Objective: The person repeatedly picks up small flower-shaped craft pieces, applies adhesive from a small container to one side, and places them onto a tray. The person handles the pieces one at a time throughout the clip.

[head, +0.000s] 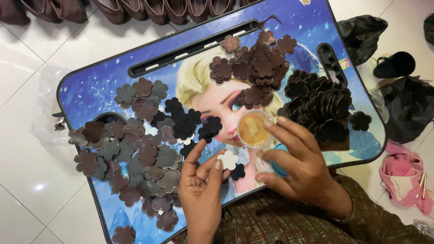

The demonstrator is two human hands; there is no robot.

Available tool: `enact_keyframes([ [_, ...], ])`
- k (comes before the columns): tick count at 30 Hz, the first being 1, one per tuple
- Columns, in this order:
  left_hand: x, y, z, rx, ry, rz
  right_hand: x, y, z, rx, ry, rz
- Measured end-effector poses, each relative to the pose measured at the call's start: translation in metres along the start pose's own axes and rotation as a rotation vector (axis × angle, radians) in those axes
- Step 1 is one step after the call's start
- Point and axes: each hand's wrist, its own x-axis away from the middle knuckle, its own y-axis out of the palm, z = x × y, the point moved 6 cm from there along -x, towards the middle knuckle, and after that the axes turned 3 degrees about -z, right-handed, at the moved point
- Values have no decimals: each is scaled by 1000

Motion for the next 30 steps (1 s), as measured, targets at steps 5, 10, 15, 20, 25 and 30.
enact_keyframes([
  [5, 9, 9, 3, 3, 17, -55, 6, 3, -15, -220, -37, -26],
  [10, 16, 16, 5, 49, -7, -109, 6, 14, -22, -127, -71, -6],
  [15, 20, 20, 7, 47, -43, -118, 6, 16, -25, -76, -117, 27],
  [20, 19, 16, 6, 39, -87, -88, 5, 13, -25, -53, -112, 46],
  [25, 19, 18, 4, 37, -88, -120, 3, 15, -25, -48, -96, 49],
  [30, 18, 20, 4, 99, -64, -162, 3, 14, -26, -85, -169, 29],
])
